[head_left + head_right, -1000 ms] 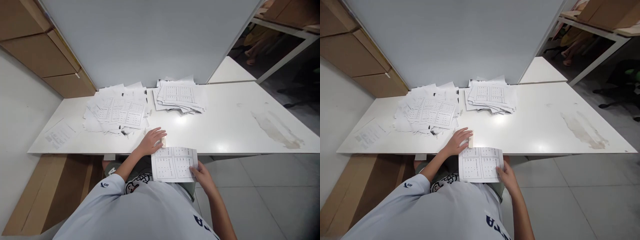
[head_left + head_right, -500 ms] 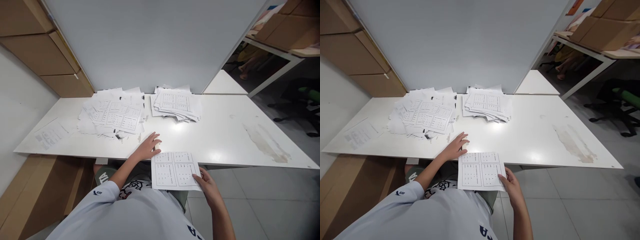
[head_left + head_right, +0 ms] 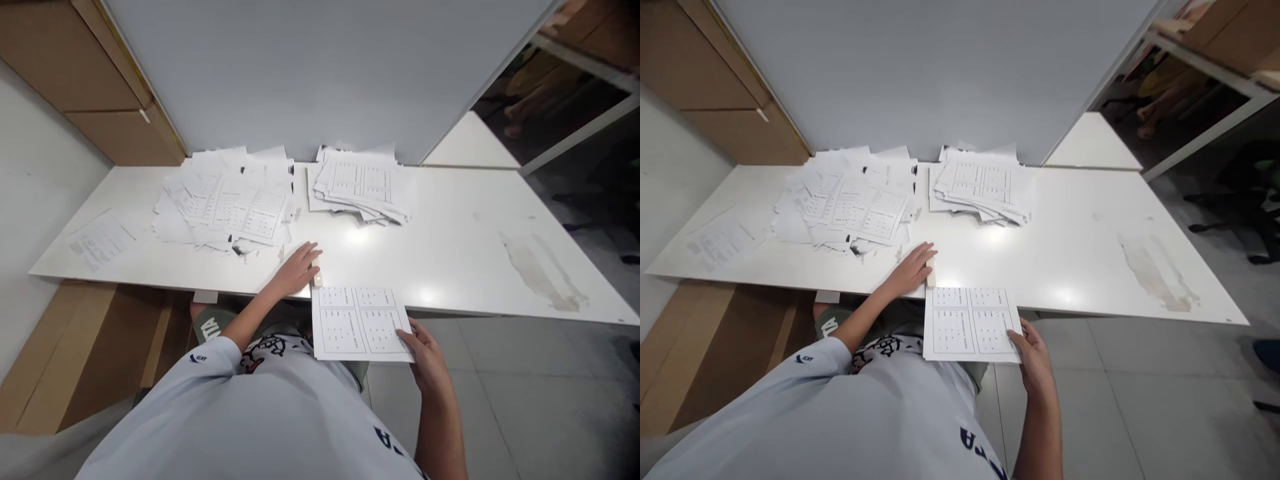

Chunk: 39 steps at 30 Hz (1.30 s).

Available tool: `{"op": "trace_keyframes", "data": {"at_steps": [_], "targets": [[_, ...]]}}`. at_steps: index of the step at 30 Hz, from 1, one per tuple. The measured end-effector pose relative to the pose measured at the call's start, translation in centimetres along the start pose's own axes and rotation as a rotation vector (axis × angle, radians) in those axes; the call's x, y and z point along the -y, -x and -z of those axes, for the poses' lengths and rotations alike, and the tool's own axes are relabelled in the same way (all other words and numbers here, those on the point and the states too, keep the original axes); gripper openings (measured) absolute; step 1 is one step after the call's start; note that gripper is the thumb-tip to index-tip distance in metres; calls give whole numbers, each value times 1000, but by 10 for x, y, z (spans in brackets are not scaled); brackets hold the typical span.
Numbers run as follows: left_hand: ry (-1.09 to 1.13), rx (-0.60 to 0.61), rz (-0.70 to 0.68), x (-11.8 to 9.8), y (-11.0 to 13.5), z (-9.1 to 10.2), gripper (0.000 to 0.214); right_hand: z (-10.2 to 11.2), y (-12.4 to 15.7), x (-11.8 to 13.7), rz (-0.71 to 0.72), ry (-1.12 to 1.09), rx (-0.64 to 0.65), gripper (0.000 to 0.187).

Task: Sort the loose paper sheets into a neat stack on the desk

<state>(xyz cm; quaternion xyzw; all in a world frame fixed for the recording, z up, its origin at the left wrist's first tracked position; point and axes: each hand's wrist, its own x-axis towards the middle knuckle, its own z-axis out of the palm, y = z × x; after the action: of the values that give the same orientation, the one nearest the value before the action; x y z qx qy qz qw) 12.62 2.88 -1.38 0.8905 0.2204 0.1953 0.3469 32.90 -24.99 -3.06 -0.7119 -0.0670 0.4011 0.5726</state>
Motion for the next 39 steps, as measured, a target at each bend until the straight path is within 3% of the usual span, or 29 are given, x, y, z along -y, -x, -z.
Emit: {"op": "trace_keyframes", "data": {"at_steps": [11, 16, 20, 23, 30, 39], "targets": [[9, 2, -24, 0, -3, -3, 50, -20, 24, -10, 44, -15, 20, 50], [39, 10, -8, -3, -4, 0, 49, -36, 14, -7, 113, -12, -27, 48], [136, 11, 52, -1, -3, 3, 50, -45, 1, -2, 100, 57, 70, 43], [192, 9, 71, 1, -2, 3, 51, -44, -3, -1, 110, 103, 78, 40], [178, 56, 87, -2, -2, 7, 51, -28, 3, 2, 125, 216, -44, 44], [-174, 183, -54, -13, -5, 4, 64, -14, 5, 2, 151, 161, -148, 48]]}}
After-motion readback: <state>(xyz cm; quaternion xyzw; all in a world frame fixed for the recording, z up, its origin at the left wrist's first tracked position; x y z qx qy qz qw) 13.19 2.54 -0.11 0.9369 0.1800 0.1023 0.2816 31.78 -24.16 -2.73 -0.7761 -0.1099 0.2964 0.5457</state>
